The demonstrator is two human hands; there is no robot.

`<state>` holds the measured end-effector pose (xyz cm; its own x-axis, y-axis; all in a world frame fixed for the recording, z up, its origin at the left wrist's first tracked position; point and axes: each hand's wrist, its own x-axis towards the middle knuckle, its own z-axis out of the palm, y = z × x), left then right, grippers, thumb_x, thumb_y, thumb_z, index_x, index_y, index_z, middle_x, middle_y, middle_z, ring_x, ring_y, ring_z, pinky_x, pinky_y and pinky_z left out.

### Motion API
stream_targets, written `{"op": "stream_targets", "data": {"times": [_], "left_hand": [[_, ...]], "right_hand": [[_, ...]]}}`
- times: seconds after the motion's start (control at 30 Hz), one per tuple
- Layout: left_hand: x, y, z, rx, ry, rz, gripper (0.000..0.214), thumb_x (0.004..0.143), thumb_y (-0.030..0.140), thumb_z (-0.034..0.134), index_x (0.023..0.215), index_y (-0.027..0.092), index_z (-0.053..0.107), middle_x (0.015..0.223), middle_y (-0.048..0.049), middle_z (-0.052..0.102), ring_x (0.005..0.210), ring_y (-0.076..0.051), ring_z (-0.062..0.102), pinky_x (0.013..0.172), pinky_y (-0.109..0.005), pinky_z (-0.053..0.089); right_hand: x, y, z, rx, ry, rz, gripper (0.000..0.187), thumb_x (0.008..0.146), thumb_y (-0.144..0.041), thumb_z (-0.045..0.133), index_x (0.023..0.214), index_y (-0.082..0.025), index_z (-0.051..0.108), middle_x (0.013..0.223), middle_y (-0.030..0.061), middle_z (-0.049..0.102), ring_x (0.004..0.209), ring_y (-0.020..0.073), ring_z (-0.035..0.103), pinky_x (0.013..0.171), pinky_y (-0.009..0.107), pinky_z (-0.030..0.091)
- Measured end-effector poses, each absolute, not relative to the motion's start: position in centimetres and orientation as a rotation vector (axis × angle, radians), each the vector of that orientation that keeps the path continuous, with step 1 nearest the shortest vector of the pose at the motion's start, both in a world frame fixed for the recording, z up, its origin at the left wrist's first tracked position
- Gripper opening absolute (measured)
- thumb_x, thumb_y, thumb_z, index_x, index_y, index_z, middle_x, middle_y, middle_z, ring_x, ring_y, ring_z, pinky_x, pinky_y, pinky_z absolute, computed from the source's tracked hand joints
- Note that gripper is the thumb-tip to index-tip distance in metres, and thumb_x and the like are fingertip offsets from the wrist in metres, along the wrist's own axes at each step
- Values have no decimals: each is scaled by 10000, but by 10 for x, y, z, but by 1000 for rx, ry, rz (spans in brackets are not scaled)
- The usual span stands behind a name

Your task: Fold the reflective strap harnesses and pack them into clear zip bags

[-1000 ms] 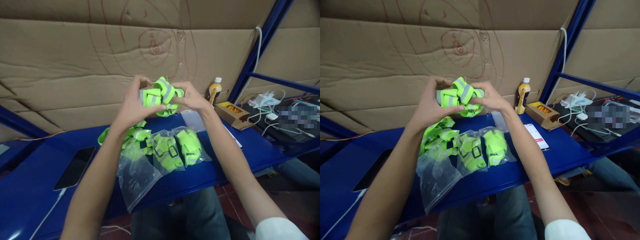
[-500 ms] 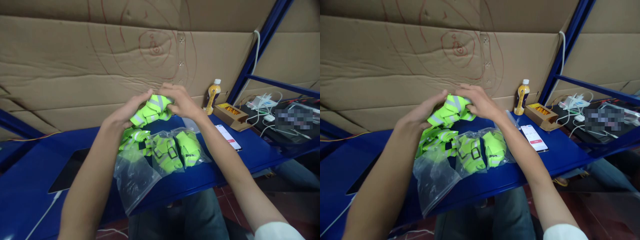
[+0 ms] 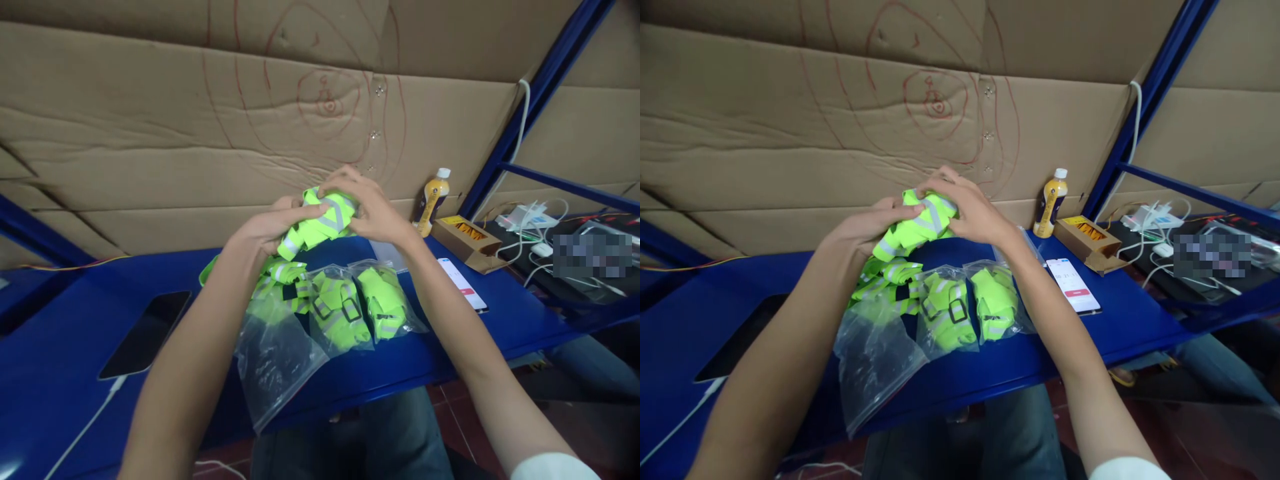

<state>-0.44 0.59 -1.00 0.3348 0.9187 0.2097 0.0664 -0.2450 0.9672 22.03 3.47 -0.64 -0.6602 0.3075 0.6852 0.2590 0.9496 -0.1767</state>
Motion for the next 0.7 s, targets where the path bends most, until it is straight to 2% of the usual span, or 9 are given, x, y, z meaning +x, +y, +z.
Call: {"op": "stream_targets", "data": {"times": [0.07, 0.2, 0.27, 0.33, 0.4, 0.5, 0.57, 0.63, 0.7], "left_hand": [[-7, 5, -7, 1617, 985, 1046, 625, 577, 571, 1027, 996, 175, 787, 964, -120, 816, 817, -282, 776, 756, -401, 650], [-11, 1, -1, 2065, 1268, 1181, 793, 563, 541, 1031, 1220, 192, 759, 1234, -119, 789, 1140, -357, 735, 1004, -456, 580], [-8, -3, 0, 2272, 1329, 1247, 770, 625, 566, 991, 1258, 207, 737, 1291, -115, 770, 1229, -389, 700, 1086, -480, 527], [-1, -7, -2, 2407, 1372, 1267, 722, 703, 606, 937, 1285, 239, 722, 1281, -107, 770, 1238, -408, 698, 1103, -491, 503], [8, -11, -6, 2478, 1474, 1215, 736, 729, 648, 912, 1312, 248, 704, 1215, -117, 777, 1198, -434, 713, 1066, -506, 511], [16, -13, -17, 2538, 1533, 1093, 806, 752, 709, 874, 1340, 195, 672, 1138, -138, 760, 1159, -463, 719, 1027, -530, 521], [18, -13, -24, 2627, 1388, 1046, 842, 772, 733, 846, 1366, 167, 655, 1198, -137, 734, 1222, -450, 695, 1077, -530, 508], [18, -17, -31, 2683, 1216, 1094, 860, 791, 724, 844, 1420, 173, 641, 1346, -145, 685, 1340, -420, 634, 1152, -512, 480], [18, -24, -40, 2620, 1157, 1293, 760, 889, 689, 780, 1455, 202, 641, 1456, -153, 643, 1404, -374, 598, 1198, -493, 458]], "right_hand": [[230, 33, 4, -311, -2410, 273, 445, 956, -432, 712, 1349, -236, 646, 1417, 136, 654, 1372, 316, 574, 1227, 522, 437], [237, 38, 8, -312, -2327, 573, 827, 896, -651, 785, 1575, -260, 520, 1647, 139, 531, 1527, 312, 488, 1273, 500, 409], [228, 43, -1, -366, -2217, 601, 897, 823, -683, 851, 1550, -247, 559, 1651, 136, 537, 1531, 317, 491, 1292, 503, 385], [216, 46, -16, -432, -2084, 663, 900, 719, -679, 931, 1434, -209, 653, 1547, 139, 636, 1440, 319, 577, 1272, 497, 413], [204, 44, -32, -507, -1913, 820, 878, 631, -673, 979, 1318, -196, 715, 1387, 117, 734, 1287, 304, 671, 1185, 476, 505], [195, 33, -53, -582, -1648, 1023, 780, 574, -616, 1014, 1183, -200, 762, 1222, 80, 790, 1124, 273, 726, 1063, 438, 589], [194, 23, -63, -633, -1488, 1085, 697, 591, -569, 1012, 1132, -199, 774, 1171, 72, 801, 1073, 260, 741, 1031, 427, 608], [195, 13, -70, -671, -1373, 1087, 647, 606, -530, 1003, 1113, -197, 775, 1141, 66, 808, 1053, 255, 750, 1029, 427, 614], [193, 5, -75, -673, -1291, 1052, 628, 602, -500, 1002, 1104, -198, 776, 1129, 57, 811, 1065, 253, 756, 1049, 423, 608]]}}
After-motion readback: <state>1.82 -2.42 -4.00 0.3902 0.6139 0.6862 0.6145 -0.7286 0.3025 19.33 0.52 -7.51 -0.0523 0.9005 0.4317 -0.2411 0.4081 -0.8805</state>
